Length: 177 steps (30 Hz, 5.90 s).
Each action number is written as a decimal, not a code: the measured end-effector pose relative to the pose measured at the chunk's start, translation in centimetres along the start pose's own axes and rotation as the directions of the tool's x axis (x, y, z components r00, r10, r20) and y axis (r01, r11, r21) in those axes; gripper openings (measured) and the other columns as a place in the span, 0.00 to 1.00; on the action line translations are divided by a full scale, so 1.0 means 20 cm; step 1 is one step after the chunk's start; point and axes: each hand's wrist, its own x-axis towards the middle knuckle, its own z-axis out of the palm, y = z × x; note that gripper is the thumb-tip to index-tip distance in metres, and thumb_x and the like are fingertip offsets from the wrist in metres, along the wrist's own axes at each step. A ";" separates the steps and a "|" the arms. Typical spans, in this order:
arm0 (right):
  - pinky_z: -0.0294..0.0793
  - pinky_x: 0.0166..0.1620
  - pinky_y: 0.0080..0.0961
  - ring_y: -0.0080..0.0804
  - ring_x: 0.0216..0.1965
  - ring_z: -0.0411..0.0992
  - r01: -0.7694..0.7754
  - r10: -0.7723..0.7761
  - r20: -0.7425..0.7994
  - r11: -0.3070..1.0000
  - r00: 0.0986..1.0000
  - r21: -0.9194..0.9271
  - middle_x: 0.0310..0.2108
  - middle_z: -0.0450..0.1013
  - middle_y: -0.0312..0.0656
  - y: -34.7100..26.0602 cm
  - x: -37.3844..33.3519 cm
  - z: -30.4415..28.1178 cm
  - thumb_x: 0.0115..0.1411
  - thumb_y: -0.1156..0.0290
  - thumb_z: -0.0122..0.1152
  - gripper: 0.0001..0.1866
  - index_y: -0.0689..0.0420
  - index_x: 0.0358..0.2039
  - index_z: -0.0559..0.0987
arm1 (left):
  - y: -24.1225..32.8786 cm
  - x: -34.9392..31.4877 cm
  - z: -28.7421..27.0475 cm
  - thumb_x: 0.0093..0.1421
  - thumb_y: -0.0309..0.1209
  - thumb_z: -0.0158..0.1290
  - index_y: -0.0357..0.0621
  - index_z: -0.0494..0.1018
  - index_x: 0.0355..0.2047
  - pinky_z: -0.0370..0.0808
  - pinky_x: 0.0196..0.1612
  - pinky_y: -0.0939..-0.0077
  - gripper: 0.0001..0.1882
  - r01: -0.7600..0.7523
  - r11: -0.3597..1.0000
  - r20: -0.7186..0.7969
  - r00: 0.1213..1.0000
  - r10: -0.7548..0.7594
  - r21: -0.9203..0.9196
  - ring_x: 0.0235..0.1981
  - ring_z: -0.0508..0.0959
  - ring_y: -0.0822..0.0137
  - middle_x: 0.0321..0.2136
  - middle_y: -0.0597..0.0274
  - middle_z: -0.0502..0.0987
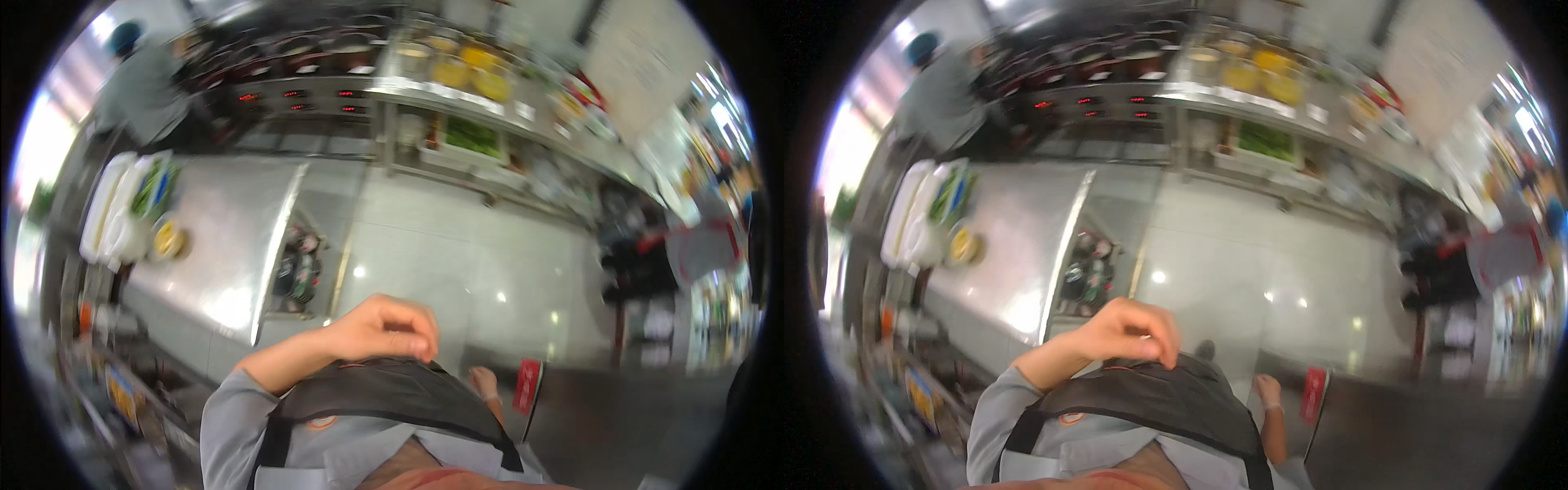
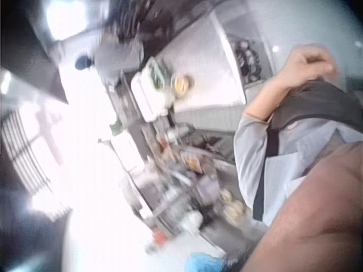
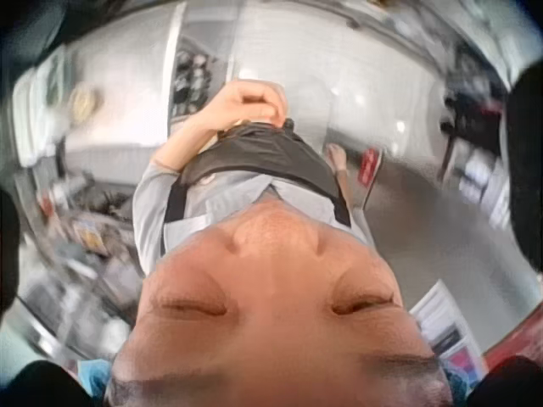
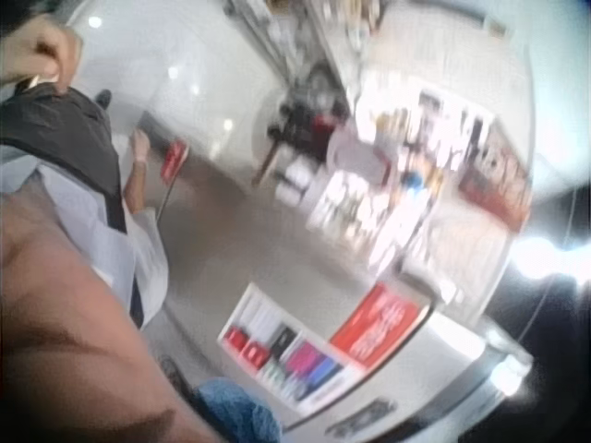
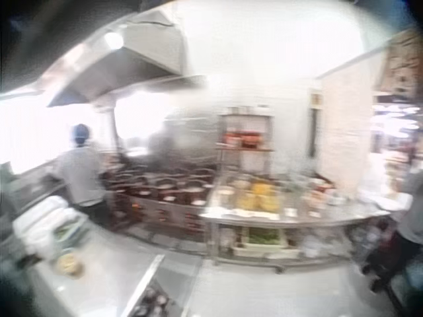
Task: The person assembles salads in a commercial kitchen by placing lettuce and chickpeas into clear plastic bowls and adding sauces with a ladle. They then place the finished bowls on a stainless steel counter.
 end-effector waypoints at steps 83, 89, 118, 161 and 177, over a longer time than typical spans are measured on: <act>0.72 0.30 0.21 0.26 0.25 0.72 -0.025 0.069 0.308 0.989 0.949 -0.144 0.25 0.75 0.40 -0.46 0.57 -0.36 0.59 0.64 0.53 0.14 0.62 0.37 0.78 | -1.02 -0.20 -0.23 0.56 0.34 0.54 0.39 0.77 0.31 0.74 0.33 0.68 0.10 0.791 0.511 -0.882 0.455 -0.123 0.337 0.29 0.79 0.57 0.29 0.54 0.78; 0.72 0.29 0.23 0.26 0.23 0.72 -0.065 0.098 0.295 0.991 0.950 -0.120 0.24 0.75 0.40 -0.39 0.50 -0.36 0.59 0.63 0.52 0.14 0.61 0.36 0.79 | -1.00 -0.24 -0.21 0.55 0.34 0.55 0.39 0.77 0.31 0.74 0.34 0.68 0.10 0.764 0.506 -0.851 0.516 -0.103 0.401 0.29 0.79 0.56 0.29 0.53 0.78; 0.72 0.30 0.21 0.23 0.26 0.74 -0.048 0.029 0.068 0.955 0.997 0.294 0.27 0.77 0.36 -0.58 0.90 -0.47 0.58 0.64 0.52 0.13 0.59 0.36 0.79 | -1.44 0.80 -0.50 0.54 0.31 0.57 0.43 0.75 0.36 0.74 0.40 0.68 0.10 0.444 0.485 -0.458 0.884 -0.096 0.754 0.39 0.77 0.53 0.48 0.54 0.72; 0.68 0.26 0.24 0.26 0.20 0.72 0.399 -0.383 -0.152 0.912 0.911 0.091 0.20 0.75 0.40 -3.64 4.01 -3.13 0.51 0.63 0.55 0.13 0.61 0.22 0.78 | -2.40 5.18 -1.61 0.51 0.35 0.60 0.44 0.78 0.27 0.72 0.37 0.64 0.08 0.868 0.371 -0.937 0.349 0.019 0.331 0.35 0.76 0.58 0.29 0.58 0.77; 0.69 0.23 0.25 0.27 0.14 0.70 0.400 -0.387 -0.159 0.914 0.908 0.063 0.13 0.74 0.41 -3.47 4.10 -3.06 0.49 0.60 0.50 0.18 0.60 0.14 0.78 | -2.38 5.17 -1.62 0.57 0.22 0.50 0.30 0.72 0.31 0.78 0.24 0.76 0.05 0.444 0.850 -0.783 0.405 -0.472 -0.283 0.24 0.80 0.66 0.26 0.52 0.78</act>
